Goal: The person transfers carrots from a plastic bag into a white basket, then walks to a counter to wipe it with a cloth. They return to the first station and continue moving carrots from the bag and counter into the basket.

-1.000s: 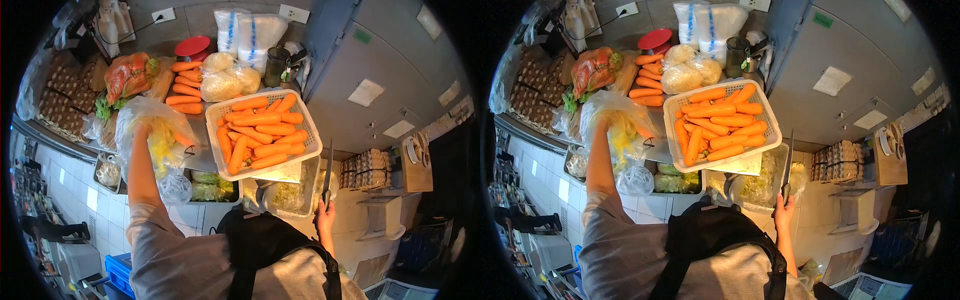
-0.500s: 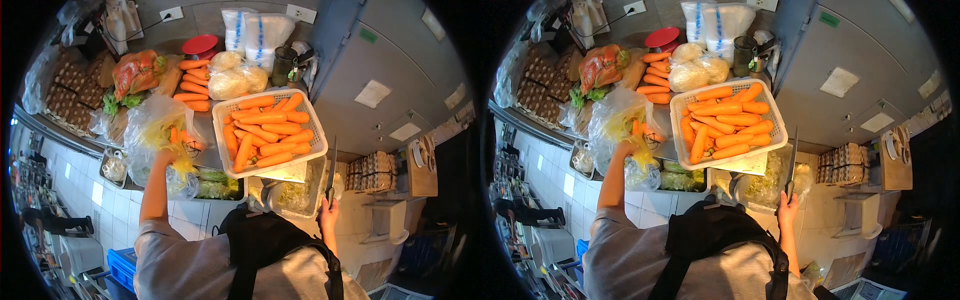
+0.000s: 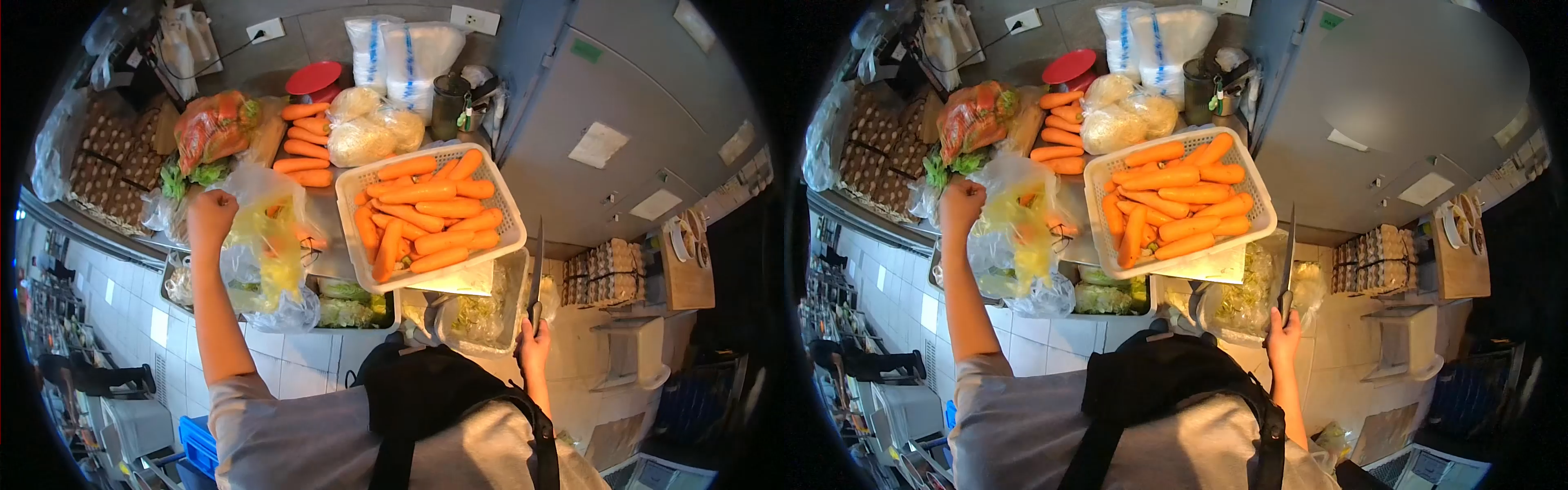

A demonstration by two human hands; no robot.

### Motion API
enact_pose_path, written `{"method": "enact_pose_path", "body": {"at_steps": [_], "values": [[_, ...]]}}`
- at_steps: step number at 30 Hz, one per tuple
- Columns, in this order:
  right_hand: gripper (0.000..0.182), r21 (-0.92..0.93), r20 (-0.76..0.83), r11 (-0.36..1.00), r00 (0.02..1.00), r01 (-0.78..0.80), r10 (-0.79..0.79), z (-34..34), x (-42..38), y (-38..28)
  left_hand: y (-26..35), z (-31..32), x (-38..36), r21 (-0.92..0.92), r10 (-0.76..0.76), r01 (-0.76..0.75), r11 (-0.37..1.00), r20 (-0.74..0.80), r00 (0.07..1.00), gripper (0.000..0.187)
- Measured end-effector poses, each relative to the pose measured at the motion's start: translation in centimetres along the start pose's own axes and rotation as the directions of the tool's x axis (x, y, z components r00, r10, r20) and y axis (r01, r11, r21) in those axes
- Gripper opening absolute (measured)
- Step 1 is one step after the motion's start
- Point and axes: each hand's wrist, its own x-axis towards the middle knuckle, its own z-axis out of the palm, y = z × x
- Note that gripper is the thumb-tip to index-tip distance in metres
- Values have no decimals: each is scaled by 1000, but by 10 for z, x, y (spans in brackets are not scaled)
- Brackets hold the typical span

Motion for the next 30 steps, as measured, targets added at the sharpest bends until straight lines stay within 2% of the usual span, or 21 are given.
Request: {"method": "enact_pose_path", "body": {"at_steps": [1,2,3,4,5,6,7,8,9,10,13,16,17,20,23,25,26,29,30], "values": [[22,17,6,1000,1000,-20,19,2,-3,-3,-14,17,-3,-16,-42,42,999,11,999,25],[22,35,17,999,999,-29,28,1,-1,-6,-59,85,-6,81,10,-14,997,51,999,33],[22,24,-20,1000,1000,-18,19,2,1,0,-83,157,-32,28,44,-41,999,-111,993,41],[20,19,14,999,999,38,-38,2,3,5,-105,226,-58,-14,77,-84,996,-271,960,49],[20,20,33,1000,999,0,-1,1,-1,6,-105,285,-92,176,190,-122,977,-445,875,57],[19,12,46,1000,999,-23,23,3,1,3,-71,276,-106,222,368,-294,930,-597,712,62],[21,-5,71,1000,997,-7,7,2,2,6,-53,293,-96,273,162,-34,961,-460,873,61],[21,-45,85,999,996,-12,16,-3,-4,5,-46,308,-98,371,-98,211,904,-300,949,61],[20,-68,98,998,995,-11,17,-1,-7,0,-23,291,-98,149,-264,315,937,-289,920,60],[20,-69,107,998,994,8,0,6,-2,-4,-1,255,-85,-90,-410,401,912,-269,872,59],[21,-78,127,997,992,17,-7,9,-2,-9,14,202,-86,-217,-501,475,853,-85,861,49],[21,-57,127,998,992,16,-9,12,2,-12,-9,170,-100,-282,-336,267,921,-234,912,38],[21,-51,117,999,993,19,-13,9,4,-8,-12,159,-105,-312,-229,71,947,-507,831,34],[21,1,52,999,998,36,-36,2,1,5,-22,141,-128,-176,-126,-8,984,-731,671,34],[20,55,-4,998,1000,29,-29,-1,0,7,-37,175,-158,-368,-402,206,907,-609,684,34],[20,80,-5,996,999,41,-41,-8,3,10,-35,198,-166,-589,-525,291,754,-275,805,29],[20,79,-16,995,998,56,-55,-10,6,12,-35,207,-166,-666,-543,357,655,-87,835,26],[20,74,-34,993,996,90,-87,-8,7,1,15,167,-140,-293,-282,225,929,-169,944,19],[20,77,-35,992,995,98,-95,-7,6,-3,16,169,-123,-337,-205,129,933,-202,958,19]]}}
